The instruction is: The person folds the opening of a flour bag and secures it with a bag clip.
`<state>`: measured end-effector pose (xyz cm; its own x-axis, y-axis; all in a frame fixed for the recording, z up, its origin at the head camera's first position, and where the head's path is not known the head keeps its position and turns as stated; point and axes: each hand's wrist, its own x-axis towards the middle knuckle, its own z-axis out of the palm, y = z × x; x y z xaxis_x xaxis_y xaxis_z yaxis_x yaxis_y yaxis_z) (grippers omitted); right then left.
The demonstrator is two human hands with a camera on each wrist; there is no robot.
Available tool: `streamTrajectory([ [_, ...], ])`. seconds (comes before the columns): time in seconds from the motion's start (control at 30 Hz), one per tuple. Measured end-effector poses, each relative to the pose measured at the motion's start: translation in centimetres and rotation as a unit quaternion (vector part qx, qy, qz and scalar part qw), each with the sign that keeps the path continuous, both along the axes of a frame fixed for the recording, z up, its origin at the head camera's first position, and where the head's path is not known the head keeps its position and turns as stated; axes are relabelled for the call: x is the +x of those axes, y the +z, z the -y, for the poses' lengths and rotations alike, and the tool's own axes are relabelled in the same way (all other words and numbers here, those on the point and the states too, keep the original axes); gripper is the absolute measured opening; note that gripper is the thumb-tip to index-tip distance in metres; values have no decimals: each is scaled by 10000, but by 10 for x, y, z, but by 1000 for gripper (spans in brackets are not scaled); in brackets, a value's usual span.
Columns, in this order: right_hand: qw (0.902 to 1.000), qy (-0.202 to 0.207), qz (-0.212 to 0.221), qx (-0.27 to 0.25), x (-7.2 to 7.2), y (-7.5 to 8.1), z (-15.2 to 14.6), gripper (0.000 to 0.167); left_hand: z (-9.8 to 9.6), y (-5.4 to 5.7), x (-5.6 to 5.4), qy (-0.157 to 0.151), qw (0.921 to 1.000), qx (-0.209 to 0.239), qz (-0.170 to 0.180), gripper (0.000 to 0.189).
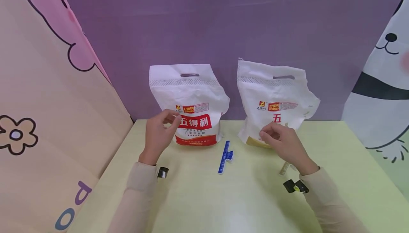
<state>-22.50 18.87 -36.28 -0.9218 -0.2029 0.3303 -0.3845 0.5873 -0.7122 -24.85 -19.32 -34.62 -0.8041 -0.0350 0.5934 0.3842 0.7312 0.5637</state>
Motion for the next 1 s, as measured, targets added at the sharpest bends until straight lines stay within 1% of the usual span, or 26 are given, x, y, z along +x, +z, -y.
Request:
streamTrajectory([
  [0.13,9991,234,-96,-352,-6,4,15,13,-8,9,-6,-222,9993,261,-125,23],
  [0.3,9987,243,73,-441,-12,10,30,18,-19,17,-13,-388,9982,446,-89,23],
  [0.4,9983,150,239,-510,-16,15,38,21,-25,22,-17,-401,9982,443,-78,23],
  [0.5,9977,89,283,-603,-20,19,47,20,-30,27,-21,-422,9981,441,-97,23],
  [0.63,9970,105,261,-715,-26,25,57,20,-34,32,-27,-501,9976,446,-155,22],
  [0.77,9957,109,412,-826,-34,29,64,23,-37,38,-33,-544,9973,438,-231,23],
  [0.87,9947,71,538,-877,-38,32,68,25,-39,43,-36,-541,9974,417,-209,25],
  [1.0,9934,88,558,-995,-44,32,71,26,-42,49,-40,-511,9978,401,-93,26],
])
